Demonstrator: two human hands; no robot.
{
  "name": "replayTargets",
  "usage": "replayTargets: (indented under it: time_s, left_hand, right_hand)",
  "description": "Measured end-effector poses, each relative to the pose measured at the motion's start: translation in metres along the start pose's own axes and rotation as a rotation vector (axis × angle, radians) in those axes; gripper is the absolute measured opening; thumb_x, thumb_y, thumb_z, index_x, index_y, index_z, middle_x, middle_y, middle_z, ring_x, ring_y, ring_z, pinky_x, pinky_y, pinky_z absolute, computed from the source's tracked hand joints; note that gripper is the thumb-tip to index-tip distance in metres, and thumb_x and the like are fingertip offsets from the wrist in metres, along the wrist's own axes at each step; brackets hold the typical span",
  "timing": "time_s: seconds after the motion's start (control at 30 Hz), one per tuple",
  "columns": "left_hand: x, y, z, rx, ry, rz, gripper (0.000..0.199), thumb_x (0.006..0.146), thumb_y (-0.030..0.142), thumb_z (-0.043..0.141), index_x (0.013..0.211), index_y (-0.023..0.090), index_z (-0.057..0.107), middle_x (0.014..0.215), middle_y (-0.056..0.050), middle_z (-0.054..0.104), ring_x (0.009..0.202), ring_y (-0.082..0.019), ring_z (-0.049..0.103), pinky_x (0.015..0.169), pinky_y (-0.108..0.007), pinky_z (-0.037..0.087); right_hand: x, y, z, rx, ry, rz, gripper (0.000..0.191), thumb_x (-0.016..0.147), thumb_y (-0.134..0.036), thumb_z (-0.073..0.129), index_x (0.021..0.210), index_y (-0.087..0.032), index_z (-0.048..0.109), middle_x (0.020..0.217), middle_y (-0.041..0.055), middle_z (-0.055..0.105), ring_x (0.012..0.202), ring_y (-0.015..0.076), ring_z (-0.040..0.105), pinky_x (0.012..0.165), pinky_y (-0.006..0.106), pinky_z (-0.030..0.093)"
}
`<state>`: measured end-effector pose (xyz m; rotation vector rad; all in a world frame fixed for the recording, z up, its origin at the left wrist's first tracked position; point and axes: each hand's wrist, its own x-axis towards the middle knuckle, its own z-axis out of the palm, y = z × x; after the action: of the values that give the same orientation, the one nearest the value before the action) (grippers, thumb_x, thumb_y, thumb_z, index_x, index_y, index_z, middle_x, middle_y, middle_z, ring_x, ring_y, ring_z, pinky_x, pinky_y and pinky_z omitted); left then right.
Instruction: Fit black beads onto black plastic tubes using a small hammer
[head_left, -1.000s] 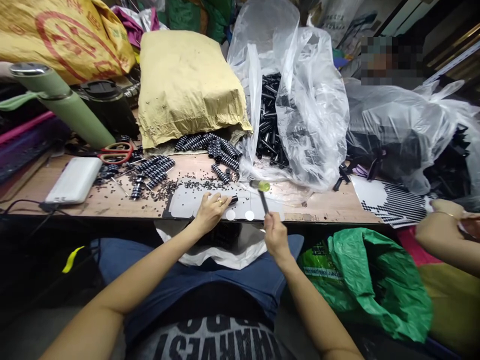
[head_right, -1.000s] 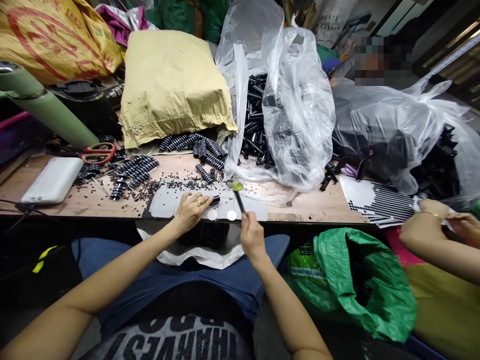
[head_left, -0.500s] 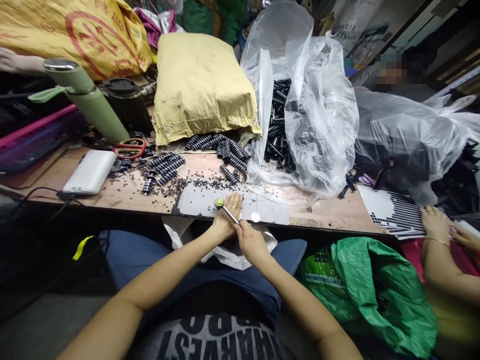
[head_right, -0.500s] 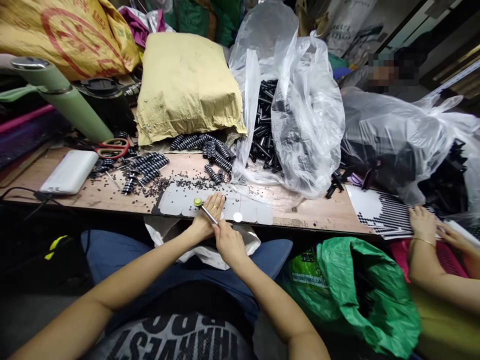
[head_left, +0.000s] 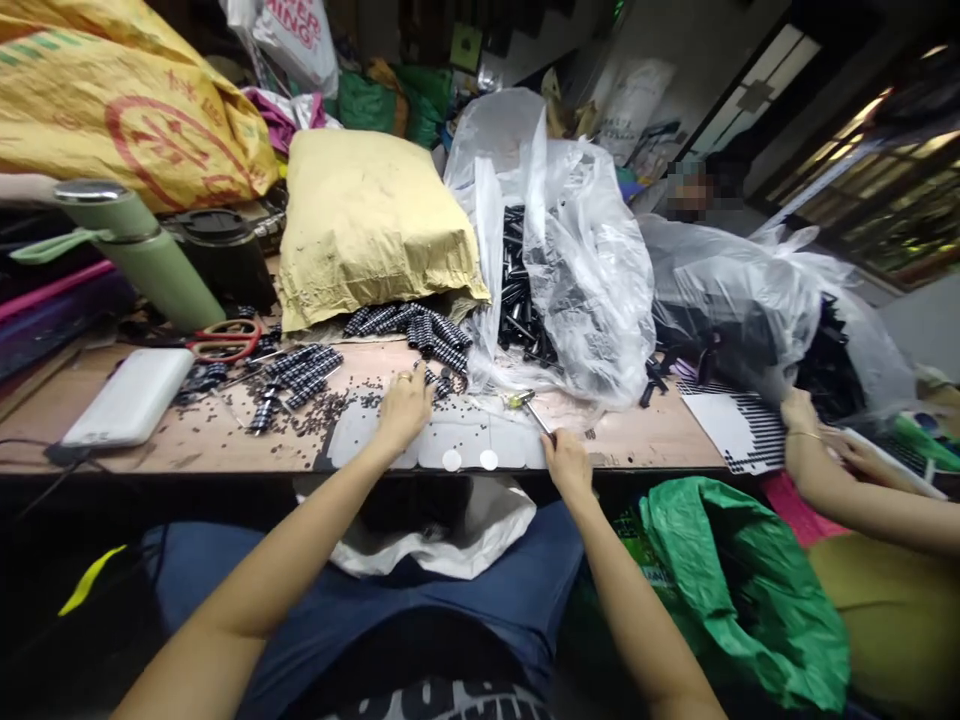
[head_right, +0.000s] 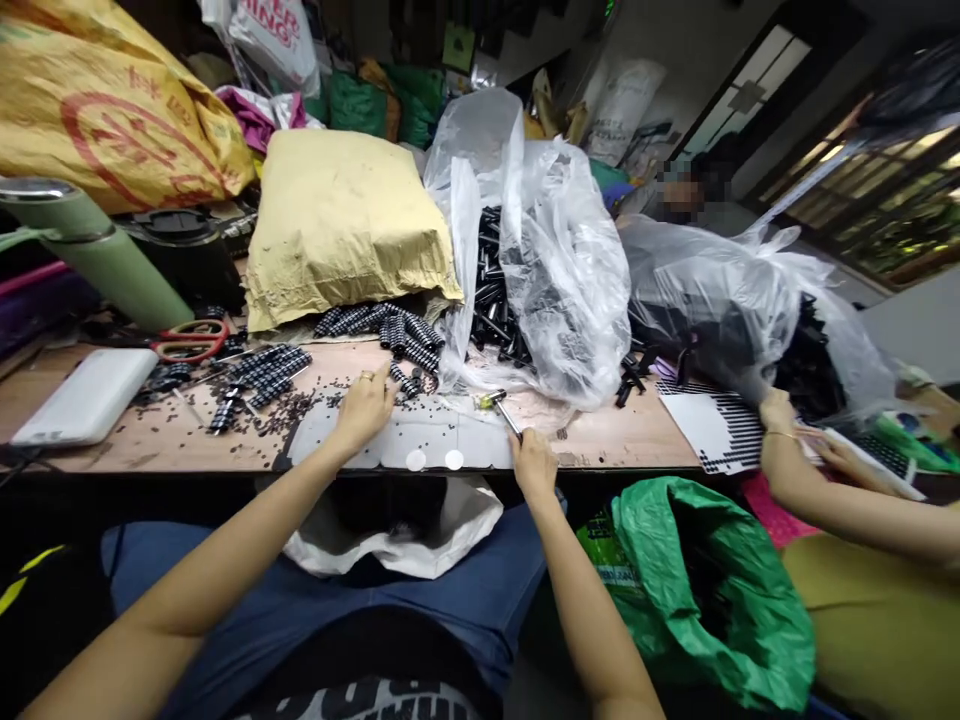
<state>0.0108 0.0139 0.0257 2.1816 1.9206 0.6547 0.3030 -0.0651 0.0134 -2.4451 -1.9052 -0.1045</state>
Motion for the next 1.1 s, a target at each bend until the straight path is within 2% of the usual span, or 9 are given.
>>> replayTargets:
  time_s: [0.1,0.2,0.37,0.47,0.57,0.7,0.8,0.93,1.1]
  left_hand:
    - [0.035,0.002,0.017,0.036,-0.043,-0.069,0.053,0.095,0.042,0.034,0.135,0.011,0.048,0.107,-0.023,0.059,0.098,-0.034,0.058,0.081,-0.041,0.044]
    - [0.042,0.008,0.033,0.07,-0.089,-0.105,0.063,0.091,0.054,0.034,0.128,0.008,0.056,0.104,-0.025,0.061,0.098,-0.037,0.058,0.079,-0.043,0.044]
    - [0.029,0.006,0.047,0.121,-0.001,-0.118,0.069,0.088,0.062,0.034,0.122,0.009,0.061,0.102,-0.024,0.061,0.095,-0.038,0.056,0.075,-0.044,0.044]
    - [0.027,0.003,0.052,0.125,0.042,-0.093,0.069,0.087,0.063,0.035,0.123,0.01,0.061,0.103,-0.024,0.061,0.096,-0.038,0.054,0.075,-0.044,0.043]
    - [0.026,0.0,0.057,0.098,0.112,-0.097,0.062,0.089,0.055,0.037,0.124,0.01,0.061,0.106,-0.023,0.059,0.099,-0.038,0.052,0.078,-0.044,0.042]
    - [0.025,-0.005,0.06,0.033,0.2,0.031,0.042,0.087,0.029,0.043,0.121,0.016,0.064,0.124,-0.018,0.055,0.113,-0.034,0.048,0.09,-0.045,0.038]
    - [0.024,-0.008,0.06,-0.008,0.157,0.171,0.04,0.081,0.016,0.043,0.113,0.019,0.068,0.129,-0.011,0.057,0.122,-0.029,0.047,0.099,-0.044,0.032]
    - [0.026,-0.011,0.063,-0.003,0.106,0.191,0.036,0.078,0.014,0.047,0.106,0.02,0.069,0.126,-0.011,0.06,0.124,-0.028,0.047,0.104,-0.045,0.026]
    - [0.029,-0.014,0.069,-0.004,0.143,0.156,0.035,0.077,0.02,0.049,0.106,0.016,0.069,0.12,-0.013,0.062,0.116,-0.028,0.051,0.099,-0.041,0.033]
  right_hand:
    - [0.014,0.002,0.011,0.138,0.112,-0.084,0.033,0.092,-0.032,0.047,0.118,-0.013,0.056,0.109,0.0157,0.063,0.103,0.0273,0.056,0.088,0.038,0.044]
    - [0.047,0.026,-0.005,0.369,0.272,-0.047,0.054,0.091,-0.033,0.047,0.14,-0.014,0.037,0.114,0.015,0.061,0.102,0.0254,0.057,0.089,0.041,0.046]
    - [0.108,0.135,-0.073,0.623,0.764,0.399,0.07,0.092,-0.03,0.041,0.149,-0.009,0.008,0.116,0.0158,0.056,0.099,0.0186,0.057,0.085,0.034,0.049]
    - [0.117,0.169,-0.092,0.599,0.862,0.573,0.06,0.092,-0.025,0.04,0.145,-0.003,0.02,0.112,0.017,0.058,0.1,0.0189,0.057,0.092,0.035,0.045]
    - [0.111,0.134,-0.076,0.549,0.68,0.311,0.037,0.095,-0.026,0.036,0.124,-0.007,0.05,0.109,0.015,0.062,0.099,0.0185,0.058,0.089,0.031,0.045]
    - [0.115,0.047,-0.037,0.342,0.196,-0.167,0.028,0.095,-0.025,0.041,0.111,-0.015,0.061,0.108,0.0089,0.066,0.102,0.0179,0.057,0.092,0.029,0.042]
    - [0.135,0.011,-0.021,0.283,0.156,-0.174,0.027,0.09,-0.013,0.045,0.109,-0.011,0.062,0.112,0.0143,0.065,0.109,0.0227,0.052,0.096,0.036,0.038]
    - [0.154,0.005,-0.014,0.261,0.141,-0.153,0.027,0.085,-0.003,0.042,0.094,-0.007,0.067,0.099,0.0185,0.068,0.1,0.0244,0.056,0.09,0.037,0.04]
    - [0.124,0.016,-0.011,0.271,0.239,-0.152,0.027,0.093,-0.016,0.043,0.108,-0.016,0.065,0.107,0.0098,0.069,0.099,0.0198,0.06,0.088,0.029,0.045]
